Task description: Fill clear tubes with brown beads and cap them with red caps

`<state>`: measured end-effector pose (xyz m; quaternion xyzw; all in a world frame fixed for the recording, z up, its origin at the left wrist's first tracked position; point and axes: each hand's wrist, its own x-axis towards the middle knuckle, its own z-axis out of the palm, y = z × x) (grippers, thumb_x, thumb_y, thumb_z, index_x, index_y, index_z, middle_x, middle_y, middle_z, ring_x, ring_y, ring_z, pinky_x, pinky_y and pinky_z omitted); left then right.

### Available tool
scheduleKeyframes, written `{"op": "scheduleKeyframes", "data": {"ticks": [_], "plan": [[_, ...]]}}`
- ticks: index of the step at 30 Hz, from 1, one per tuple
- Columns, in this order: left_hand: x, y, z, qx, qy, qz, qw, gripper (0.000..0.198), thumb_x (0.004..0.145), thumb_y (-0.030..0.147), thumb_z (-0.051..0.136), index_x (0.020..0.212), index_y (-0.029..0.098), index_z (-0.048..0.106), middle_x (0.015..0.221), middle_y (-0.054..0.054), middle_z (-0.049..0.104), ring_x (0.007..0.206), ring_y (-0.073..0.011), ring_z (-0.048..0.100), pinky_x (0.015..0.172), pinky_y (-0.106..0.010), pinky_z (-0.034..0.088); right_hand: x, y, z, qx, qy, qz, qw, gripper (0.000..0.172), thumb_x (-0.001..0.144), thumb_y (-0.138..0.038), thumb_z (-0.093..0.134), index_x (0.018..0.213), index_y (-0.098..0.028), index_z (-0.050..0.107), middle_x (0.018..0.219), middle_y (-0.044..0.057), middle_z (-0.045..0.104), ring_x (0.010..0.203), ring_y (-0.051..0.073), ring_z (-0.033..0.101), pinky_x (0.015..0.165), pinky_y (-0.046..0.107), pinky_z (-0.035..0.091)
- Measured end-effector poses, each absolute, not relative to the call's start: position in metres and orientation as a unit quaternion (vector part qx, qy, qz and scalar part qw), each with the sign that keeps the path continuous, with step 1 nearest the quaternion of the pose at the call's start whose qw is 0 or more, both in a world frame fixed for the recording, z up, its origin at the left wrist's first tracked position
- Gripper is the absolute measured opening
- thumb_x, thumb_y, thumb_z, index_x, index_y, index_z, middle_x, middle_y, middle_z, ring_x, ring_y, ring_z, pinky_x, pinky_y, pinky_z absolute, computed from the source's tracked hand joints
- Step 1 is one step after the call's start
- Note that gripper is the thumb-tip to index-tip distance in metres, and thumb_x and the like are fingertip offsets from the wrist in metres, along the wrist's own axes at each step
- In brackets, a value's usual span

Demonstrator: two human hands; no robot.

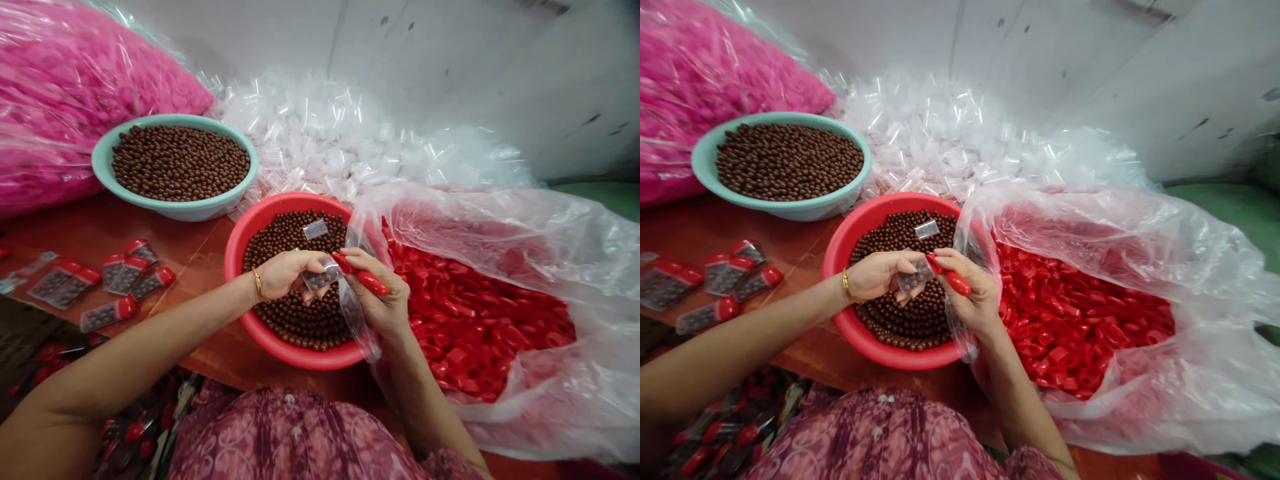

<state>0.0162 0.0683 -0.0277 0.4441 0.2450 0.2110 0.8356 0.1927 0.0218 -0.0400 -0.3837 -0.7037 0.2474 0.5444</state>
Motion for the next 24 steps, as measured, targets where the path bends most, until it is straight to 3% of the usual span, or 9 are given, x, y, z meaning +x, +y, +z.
{"op": "scheduleKeyframes", "data": {"ticks": [4, 9, 12, 17, 22, 24], "plan": [[0.017, 0.066, -0.025, 0.481, 0.270, 0.210, 0.807, 0.022, 0.058, 0.028, 0.047, 0.076, 0.015, 0.050, 0.051, 0.001, 0.054, 0.040, -0.0085, 0.043, 0.036, -0.019, 0.033, 0.200, 0.022, -0.040, -0.358, -0.756, 0.215, 0.504, 0.044, 0.081, -0.005, 0.057, 0.116, -0.031, 0.063, 0.117, 0.002, 0.067, 0.107, 0.017, 0.063, 0.094, 0.033, 0.051], [0.020, 0.062, -0.026, 0.614, 0.343, 0.217, 0.677, 0.024, 0.049, 0.018, 0.055, 0.073, 0.015, 0.050, 0.057, 0.007, 0.049, 0.049, -0.0058, 0.042, 0.045, -0.018, 0.033, 0.202, 0.010, -0.039, -0.373, -0.801, 0.191, 0.427, 0.047, 0.084, -0.019, 0.057, 0.130, -0.025, 0.053, 0.130, 0.008, 0.058, 0.120, 0.022, 0.056, 0.101, 0.040, 0.047], [0.024, 0.060, -0.029, 0.644, 0.365, 0.243, 0.627, 0.019, 0.052, 0.019, 0.056, 0.069, 0.015, 0.050, 0.059, 0.007, 0.048, 0.054, -0.0061, 0.040, 0.049, -0.018, 0.032, 0.194, 0.001, -0.041, -0.393, -0.799, 0.148, 0.431, 0.053, 0.087, -0.013, 0.050, 0.137, -0.027, 0.045, 0.138, 0.006, 0.051, 0.123, 0.020, 0.053, 0.102, 0.038, 0.047], [0.026, 0.059, -0.029, 0.630, 0.372, 0.256, 0.632, 0.018, 0.052, 0.019, 0.053, 0.069, 0.015, 0.050, 0.058, 0.007, 0.045, 0.054, -0.0058, 0.037, 0.049, -0.019, 0.031, 0.176, -0.003, -0.043, -0.401, -0.795, 0.129, 0.437, 0.059, 0.087, -0.007, 0.048, 0.141, -0.030, 0.038, 0.143, 0.004, 0.042, 0.127, 0.020, 0.047, 0.104, 0.037, 0.045], [0.023, 0.059, -0.030, 0.678, 0.398, 0.263, 0.560, 0.015, 0.055, 0.022, 0.054, 0.068, 0.015, 0.051, 0.058, 0.006, 0.046, 0.055, -0.0074, 0.038, 0.051, -0.020, 0.032, 0.177, 0.000, -0.042, -0.418, -0.785, 0.149, 0.432, 0.056, 0.088, -0.012, 0.048, 0.141, -0.029, 0.038, 0.133, 0.004, 0.055, 0.122, 0.020, 0.053, 0.111, 0.046, 0.034], [0.022, 0.058, -0.029, 0.712, 0.408, 0.250, 0.514, 0.013, 0.057, 0.024, 0.055, 0.066, 0.016, 0.050, 0.056, 0.006, 0.047, 0.054, -0.0082, 0.039, 0.050, -0.021, 0.030, 0.179, 0.004, -0.041, -0.442, -0.756, 0.158, 0.456, 0.053, 0.087, -0.017, 0.053, 0.138, -0.028, 0.042, 0.121, 0.004, 0.065, 0.111, 0.020, 0.062, 0.108, 0.047, 0.039]]}}
